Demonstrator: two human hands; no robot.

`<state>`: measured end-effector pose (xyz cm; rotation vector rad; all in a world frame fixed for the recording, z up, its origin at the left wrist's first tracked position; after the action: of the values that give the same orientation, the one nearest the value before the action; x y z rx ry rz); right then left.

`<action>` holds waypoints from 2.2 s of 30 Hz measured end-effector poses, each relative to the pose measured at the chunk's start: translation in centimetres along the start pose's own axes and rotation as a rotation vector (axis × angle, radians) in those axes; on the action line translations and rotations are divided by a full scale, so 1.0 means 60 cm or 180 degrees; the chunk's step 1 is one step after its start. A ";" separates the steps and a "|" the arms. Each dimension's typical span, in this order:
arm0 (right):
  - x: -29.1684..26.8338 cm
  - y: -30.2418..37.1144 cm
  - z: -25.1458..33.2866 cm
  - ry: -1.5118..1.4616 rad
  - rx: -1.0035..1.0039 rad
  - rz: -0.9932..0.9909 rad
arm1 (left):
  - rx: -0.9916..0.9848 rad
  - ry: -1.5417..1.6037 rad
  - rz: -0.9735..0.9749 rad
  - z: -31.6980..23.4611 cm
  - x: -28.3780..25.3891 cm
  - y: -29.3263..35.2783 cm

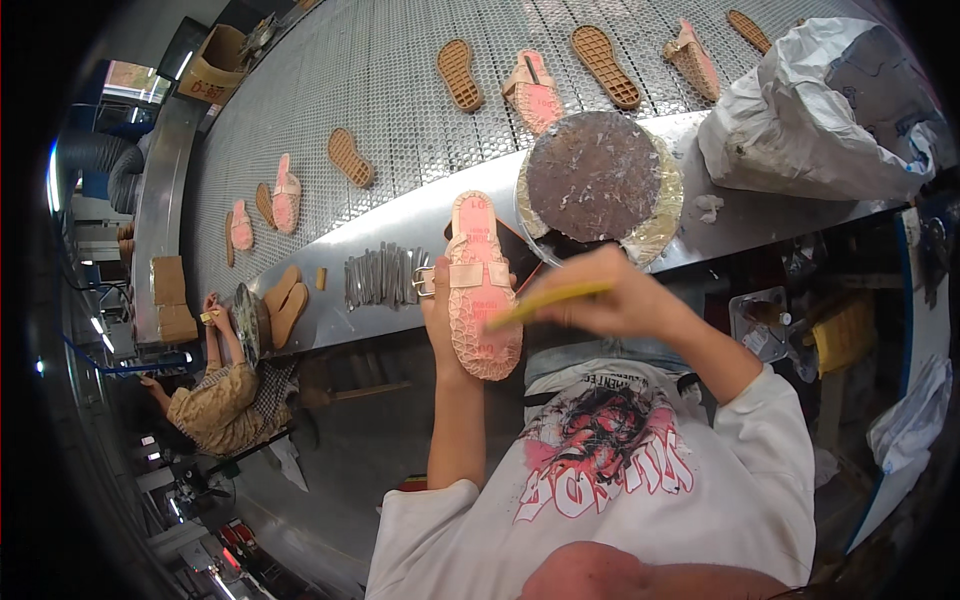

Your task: The person takes sandals from a conveyor belt, applies glue to them using a tool, inserts metal shanks, and places the sandals back onto the belt. The person then cleans the tool with their hands.

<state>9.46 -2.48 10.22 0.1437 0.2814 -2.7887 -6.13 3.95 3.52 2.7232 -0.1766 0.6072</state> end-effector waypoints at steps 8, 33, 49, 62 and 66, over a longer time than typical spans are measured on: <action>-0.008 -0.017 0.021 0.1923 -0.1088 -0.0442 | -0.0074 0.0210 -0.0173 0.007 -0.064 -0.001; 0.232 -0.400 -0.234 0.3557 -0.0423 0.1320 | 0.0202 0.1611 -0.0337 0.033 -0.335 0.106; 0.187 -0.322 -0.019 0.1226 -0.0237 0.0638 | 0.0696 0.1474 -0.0023 -0.031 -0.287 0.067; 0.189 -0.196 0.070 0.1733 -0.0820 0.0407 | 0.0680 0.1199 0.0177 -0.055 -0.170 0.063; 0.171 -0.169 0.063 0.1751 -0.0680 0.0204 | 0.0542 0.1245 0.0440 -0.042 -0.145 0.072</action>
<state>-3.86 2.83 14.37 0.8511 0.6858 -2.5802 -15.82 1.19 3.21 2.6981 -0.2240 1.2283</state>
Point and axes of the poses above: each hand's wrist, its own y-axis away from the middle knuckle, its own x-axis out of the palm, z = x × y, the point moved 7 cm from there along -y, towards the middle knuckle, and after that the axes turned 8 degrees about x, right-handed, at the moved point
